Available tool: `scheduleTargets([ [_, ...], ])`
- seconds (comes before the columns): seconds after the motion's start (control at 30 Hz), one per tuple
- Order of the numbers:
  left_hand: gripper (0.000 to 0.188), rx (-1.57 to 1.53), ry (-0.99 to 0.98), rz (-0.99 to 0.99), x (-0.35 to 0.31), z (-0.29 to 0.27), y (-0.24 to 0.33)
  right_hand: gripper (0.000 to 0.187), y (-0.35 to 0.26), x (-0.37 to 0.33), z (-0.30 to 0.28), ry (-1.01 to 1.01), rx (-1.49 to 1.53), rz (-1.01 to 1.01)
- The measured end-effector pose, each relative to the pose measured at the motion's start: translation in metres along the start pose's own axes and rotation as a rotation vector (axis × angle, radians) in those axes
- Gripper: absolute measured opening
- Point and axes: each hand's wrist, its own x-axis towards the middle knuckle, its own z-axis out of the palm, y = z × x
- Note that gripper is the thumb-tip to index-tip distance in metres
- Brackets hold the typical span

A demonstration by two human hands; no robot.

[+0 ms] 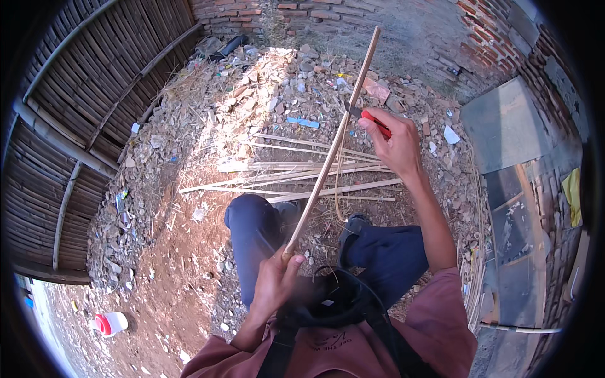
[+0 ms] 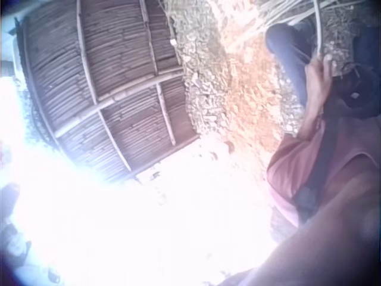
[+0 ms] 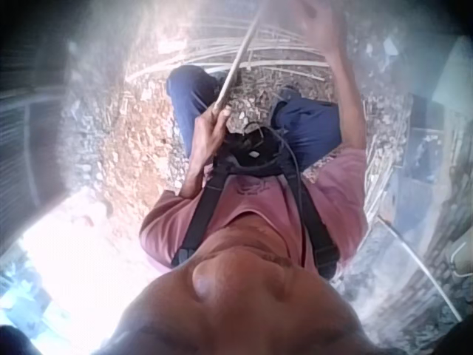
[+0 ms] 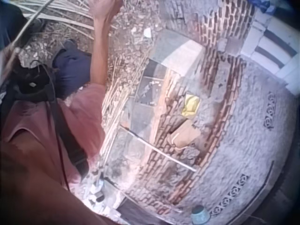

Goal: The person shaves thin layers off a bamboo stick using a small knife while holding the stick in their other hand.

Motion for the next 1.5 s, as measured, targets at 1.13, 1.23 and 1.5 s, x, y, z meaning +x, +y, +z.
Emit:
scheduleTargets([
  [1.13,0.059,-0.660,-0.337,-0.288,0.032,-0.029,-0.021,0.023,-0.052,-0.069,0.020,-0.275,0.371,0.006],
  [1.23,0.061,-0.715,-0.402,-0.313,0.031,-0.025,-0.015,0.026,-0.060,-0.090,0.032,-0.366,0.336,-0.228],
  [1.5,0.033,-0.420,-0.228,0.074,0.029,-0.010,-0.007,0.027,-0.065,-0.105,0.045,-0.375,0.363,-0.330],
])
